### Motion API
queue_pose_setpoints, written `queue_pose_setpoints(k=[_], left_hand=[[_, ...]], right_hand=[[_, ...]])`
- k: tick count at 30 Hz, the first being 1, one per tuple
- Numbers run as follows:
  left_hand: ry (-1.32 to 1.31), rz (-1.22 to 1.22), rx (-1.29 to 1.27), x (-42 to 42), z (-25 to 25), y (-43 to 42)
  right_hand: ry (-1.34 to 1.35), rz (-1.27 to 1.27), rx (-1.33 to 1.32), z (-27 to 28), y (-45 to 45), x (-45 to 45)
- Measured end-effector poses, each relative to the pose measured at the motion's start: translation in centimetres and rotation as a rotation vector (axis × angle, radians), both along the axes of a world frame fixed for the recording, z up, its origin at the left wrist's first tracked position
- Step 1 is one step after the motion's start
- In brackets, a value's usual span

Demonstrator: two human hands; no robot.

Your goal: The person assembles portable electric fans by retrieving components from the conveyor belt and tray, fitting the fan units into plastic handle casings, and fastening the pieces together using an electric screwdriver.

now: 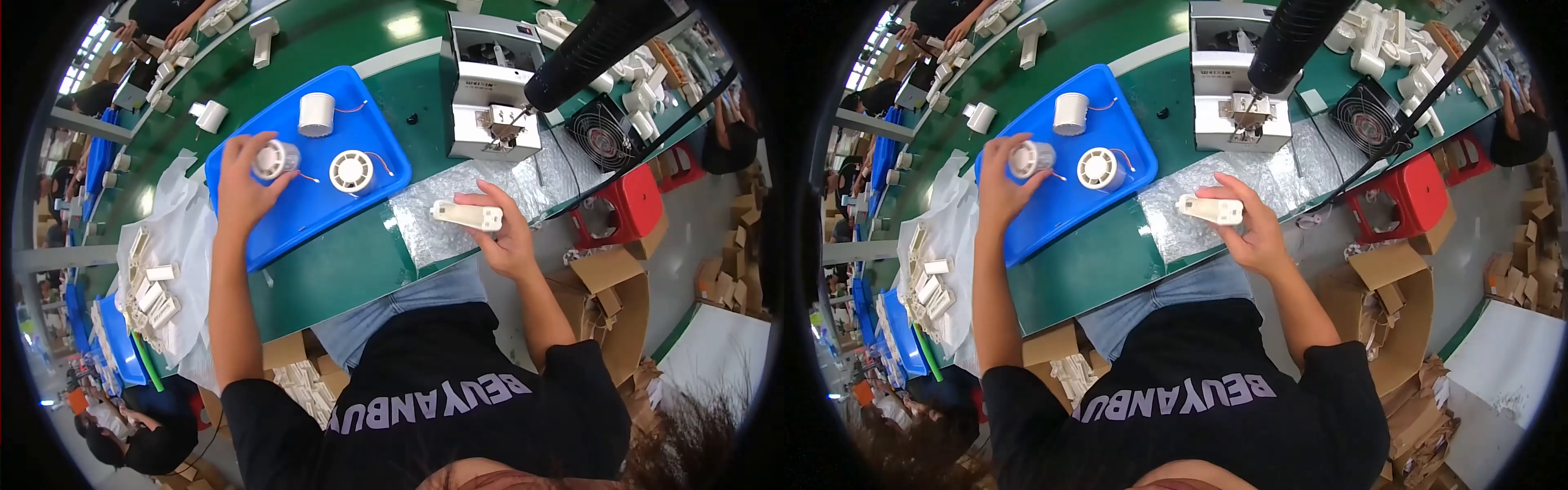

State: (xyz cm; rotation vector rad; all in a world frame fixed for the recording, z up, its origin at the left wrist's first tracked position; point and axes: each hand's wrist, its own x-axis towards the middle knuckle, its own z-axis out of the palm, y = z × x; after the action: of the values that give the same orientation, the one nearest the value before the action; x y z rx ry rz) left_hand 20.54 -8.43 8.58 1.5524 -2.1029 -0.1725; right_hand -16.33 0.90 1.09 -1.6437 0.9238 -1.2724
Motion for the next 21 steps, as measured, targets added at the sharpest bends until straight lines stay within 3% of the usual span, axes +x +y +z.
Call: queue_pose_setpoints(k=[1, 3, 6, 8, 11, 12, 15, 21], left_hand=[[0.048, 0.12, -0.136, 0.0, 0.1, 1.1], [0.573, 0.182, -0.107, -1.5, -1.4, 4.7], [0.725, 0.13, -0.006, -7.6, 0.3, 9.5], [0.733, 0.122, -0.039, -9.8, -0.5, 10.4], [0.754, 0.133, -0.054, -11.3, -1.1, 10.7], [0.757, 0.147, -0.068, -11.6, -1.2, 10.8], [0.695, 0.154, -0.085, -12.1, -1.6, 11.2], [0.679, 0.131, -0.087, -12.8, -2.1, 11.4]], right_hand=[[-0.007, -0.023, -0.082, -0.1, 0.0, -0.1], [-0.138, 0.003, -0.118, 0.6, 0.8, -0.1], [-0.286, 0.108, -0.255, 2.5, 0.7, 0.8], [-0.299, 0.213, -0.423, 3.8, 0.2, 0.9], [-0.31, 0.273, -0.471, 5.3, -0.1, 1.8], [-0.15, 0.261, -0.5, 6.2, -0.1, 1.8], [-0.242, 0.312, -0.53, 6.1, 0.0, 2.4], [-0.144, 0.223, -0.519, 5.4, 0.1, 1.7]])
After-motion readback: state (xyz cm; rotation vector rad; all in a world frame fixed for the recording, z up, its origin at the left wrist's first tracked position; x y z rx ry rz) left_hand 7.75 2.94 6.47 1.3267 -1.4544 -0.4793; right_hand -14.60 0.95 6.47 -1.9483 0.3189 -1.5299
